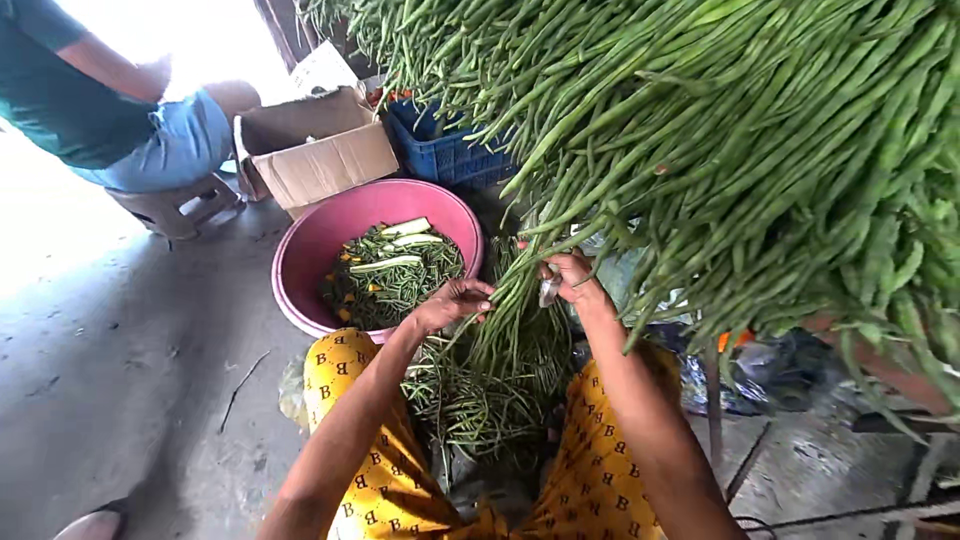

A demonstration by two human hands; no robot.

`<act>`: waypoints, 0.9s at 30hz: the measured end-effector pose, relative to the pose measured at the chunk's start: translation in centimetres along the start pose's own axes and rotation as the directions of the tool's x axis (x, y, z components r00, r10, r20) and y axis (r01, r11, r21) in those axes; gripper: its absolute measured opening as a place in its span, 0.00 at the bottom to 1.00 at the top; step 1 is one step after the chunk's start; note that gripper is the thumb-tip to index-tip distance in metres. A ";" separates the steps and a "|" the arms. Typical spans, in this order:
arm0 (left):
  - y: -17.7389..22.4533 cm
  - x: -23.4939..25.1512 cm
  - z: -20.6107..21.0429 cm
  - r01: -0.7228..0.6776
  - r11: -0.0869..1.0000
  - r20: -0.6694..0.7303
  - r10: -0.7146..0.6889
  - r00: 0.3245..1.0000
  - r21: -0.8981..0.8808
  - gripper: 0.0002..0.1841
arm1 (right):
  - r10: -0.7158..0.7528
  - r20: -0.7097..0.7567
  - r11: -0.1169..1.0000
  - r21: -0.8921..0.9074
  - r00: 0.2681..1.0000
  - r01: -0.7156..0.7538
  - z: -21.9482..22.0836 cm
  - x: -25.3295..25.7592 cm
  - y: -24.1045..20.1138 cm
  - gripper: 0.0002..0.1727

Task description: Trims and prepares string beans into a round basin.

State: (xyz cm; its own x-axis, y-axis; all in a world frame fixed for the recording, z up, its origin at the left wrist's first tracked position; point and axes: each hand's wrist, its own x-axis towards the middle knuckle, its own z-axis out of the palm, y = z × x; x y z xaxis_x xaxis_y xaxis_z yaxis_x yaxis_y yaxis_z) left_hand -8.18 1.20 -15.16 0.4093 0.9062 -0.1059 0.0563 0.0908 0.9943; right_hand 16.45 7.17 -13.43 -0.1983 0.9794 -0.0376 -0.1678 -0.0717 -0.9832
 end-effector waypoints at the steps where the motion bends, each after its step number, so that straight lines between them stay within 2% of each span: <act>1: -0.3 0.3 0.3 -0.019 0.999 -0.039 0.020 0.999 0.026 0.12 | 0.013 -0.017 1.000 0.025 1.000 -0.013 0.0 0.3 0.3 0.12; 3: -1.1 1.0 0.8 -0.048 0.993 -0.113 0.060 0.992 0.109 0.09 | 0.037 -0.033 0.998 0.043 0.999 -0.036 -0.1 0.5 0.7 0.12; 6: -1.7 1.9 1.3 -0.046 0.964 -0.188 0.098 0.977 0.263 0.11 | 0.044 -0.079 0.996 0.078 0.996 -0.037 0.0 1.1 0.9 0.12; 9: -2.3 2.5 2.0 -0.082 0.955 -0.202 0.144 0.969 0.284 0.14 | 0.042 -0.146 0.998 0.060 0.988 -0.033 0.4 1.1 1.2 0.11; 11: -2.6 2.8 2.4 -0.100 0.953 -0.224 0.168 0.960 0.286 0.12 | 0.037 -0.123 0.999 0.037 0.992 -0.033 0.7 0.6 1.1 0.10; 16: -1.8 2.5 1.4 0.000 0.977 -0.250 0.055 0.967 0.213 0.07 | 0.076 -0.134 0.988 -0.122 0.988 -0.093 0.3 -0.5 0.1 0.10; 19: -1.8 2.6 1.3 -0.025 0.998 -0.212 0.037 0.977 0.059 0.13 | 0.076 -0.121 0.984 -0.151 0.990 -0.094 0.0 -0.2 0.5 0.08; 21: -1.7 2.5 1.9 -0.021 0.998 -0.145 0.012 0.989 -0.057 0.18 | 0.065 -0.056 0.985 -0.154 0.996 -0.073 0.2 -0.2 0.9 0.07; 24: -1.0 2.0 2.5 0.012 0.998 -0.117 -0.020 0.993 -0.064 0.19 | 0.079 0.023 0.978 -0.195 0.997 -0.073 0.9 -0.4 0.8 0.08; 27: -1.1 2.0 2.1 0.025 0.979 -0.050 -0.036 0.998 -0.205 0.22 | 0.115 0.034 0.966 -0.236 0.993 -0.104 1.4 -0.1 0.7 0.10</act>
State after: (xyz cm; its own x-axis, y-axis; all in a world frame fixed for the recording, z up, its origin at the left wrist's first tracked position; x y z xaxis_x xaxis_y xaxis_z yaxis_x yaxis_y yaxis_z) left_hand -5.48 2.02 -16.51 0.3610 0.9218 -0.1412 -0.1209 0.1964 0.9730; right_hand 15.02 6.72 -13.90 -0.2492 0.9577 -0.1441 0.0865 -0.1262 -0.9882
